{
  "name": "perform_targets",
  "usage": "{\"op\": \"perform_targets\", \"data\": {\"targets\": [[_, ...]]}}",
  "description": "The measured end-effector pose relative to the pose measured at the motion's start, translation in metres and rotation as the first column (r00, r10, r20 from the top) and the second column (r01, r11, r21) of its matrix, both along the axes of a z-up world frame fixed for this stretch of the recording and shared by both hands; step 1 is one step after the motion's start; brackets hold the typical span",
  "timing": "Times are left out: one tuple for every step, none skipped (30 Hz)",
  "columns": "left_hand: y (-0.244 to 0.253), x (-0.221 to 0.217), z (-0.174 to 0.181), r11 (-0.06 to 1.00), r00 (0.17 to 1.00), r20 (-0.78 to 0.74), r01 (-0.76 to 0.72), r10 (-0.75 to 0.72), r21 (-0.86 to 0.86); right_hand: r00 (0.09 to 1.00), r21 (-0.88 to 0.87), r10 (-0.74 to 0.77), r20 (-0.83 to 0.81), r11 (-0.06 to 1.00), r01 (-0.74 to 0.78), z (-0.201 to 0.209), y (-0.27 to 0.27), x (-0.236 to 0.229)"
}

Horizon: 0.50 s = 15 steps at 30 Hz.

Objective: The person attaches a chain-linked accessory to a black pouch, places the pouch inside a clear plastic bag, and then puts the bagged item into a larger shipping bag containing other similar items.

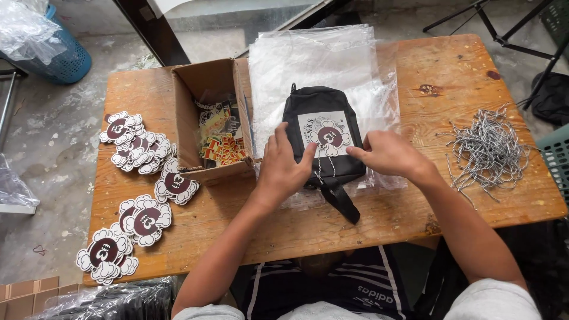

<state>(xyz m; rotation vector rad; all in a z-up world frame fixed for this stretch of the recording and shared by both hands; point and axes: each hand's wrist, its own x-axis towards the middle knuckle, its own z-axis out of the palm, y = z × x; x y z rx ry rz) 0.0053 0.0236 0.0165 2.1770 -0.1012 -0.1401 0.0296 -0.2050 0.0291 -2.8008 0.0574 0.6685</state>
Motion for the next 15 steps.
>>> {"op": "perform_targets", "data": {"targets": [[-0.003, -0.001, -0.004, 1.000, 1.000, 0.004, 0.005, -0.005, -0.002, 1.000, -0.002, -0.005, 0.004, 1.000, 0.005, -0.008, -0.005, -0.003], [-0.006, -0.002, -0.007, 0.986, 0.999, 0.000, -0.039, 0.040, -0.160, 0.998, 0.060, -0.050, 0.050, 0.997, 0.047, -0.015, -0.010, -0.006], [-0.008, -0.002, -0.010, 0.945, 0.996, -0.007, -0.084, 0.086, -0.315, 0.991, 0.123, -0.094, 0.097, 0.989, 0.082, -0.022, -0.014, -0.007], [-0.009, 0.003, -0.026, 0.945, 0.996, 0.001, -0.079, 0.084, -0.318, 0.990, 0.122, -0.096, 0.106, 0.989, 0.083, -0.024, -0.018, -0.014], [-0.011, 0.008, -0.041, 0.892, 0.992, -0.020, -0.123, 0.127, -0.434, 0.963, 0.184, -0.146, 0.225, 0.977, 0.105, -0.025, -0.022, -0.020], [-0.013, 0.014, -0.056, 0.824, 0.985, -0.047, -0.164, 0.166, -0.543, 0.920, 0.248, -0.200, 0.338, 0.962, 0.118, -0.027, -0.027, -0.026], [-0.015, 0.013, -0.052, 0.825, 0.986, -0.042, -0.157, 0.161, -0.543, 0.917, 0.249, -0.204, 0.342, 0.961, 0.121, -0.028, -0.032, -0.029], [-0.016, 0.012, -0.047, 0.741, 0.976, -0.115, -0.216, 0.185, -0.636, 0.889, 0.379, -0.302, 0.345, 0.911, 0.162, -0.030, -0.037, -0.032], [-0.018, 0.011, -0.043, 0.647, 0.961, -0.193, -0.275, 0.197, -0.712, 0.855, 0.504, -0.400, 0.330, 0.840, 0.198, -0.033, -0.043, -0.036], [-0.025, 0.004, -0.020, 0.651, 0.963, -0.190, -0.268, 0.189, -0.711, 0.851, 0.507, -0.408, 0.332, 0.838, 0.204, -0.034, -0.046, -0.041], [-0.032, -0.004, 0.003, 0.589, 0.967, -0.229, -0.248, 0.108, -0.769, 0.827, 0.757, -0.487, 0.281, 0.643, 0.122, -0.037, -0.050, -0.047], [-0.038, -0.012, 0.026, 0.521, 0.965, -0.261, -0.234, 0.022, -0.821, 0.811, 0.925, -0.547, 0.208, 0.381, 0.020, -0.039, -0.053, -0.053], [-0.042, -0.014, 0.028, 0.523, 0.965, -0.262, -0.233, 0.019, -0.820, 0.809, 0.925, -0.551, 0.206, 0.379, 0.022, -0.043, -0.052, -0.062], [-0.047, -0.017, 0.030, 0.496, 0.969, -0.242, -0.230, 0.042, -0.837, 0.804, 0.986, -0.576, 0.148, 0.153, -0.072, -0.048, -0.050, -0.071], [-0.050, -0.020, 0.032, 0.467, 0.973, -0.222, -0.228, 0.070, -0.854, 0.808, 0.983, -0.582, 0.086, -0.082, -0.164, -0.052, -0.048, -0.079]]}}
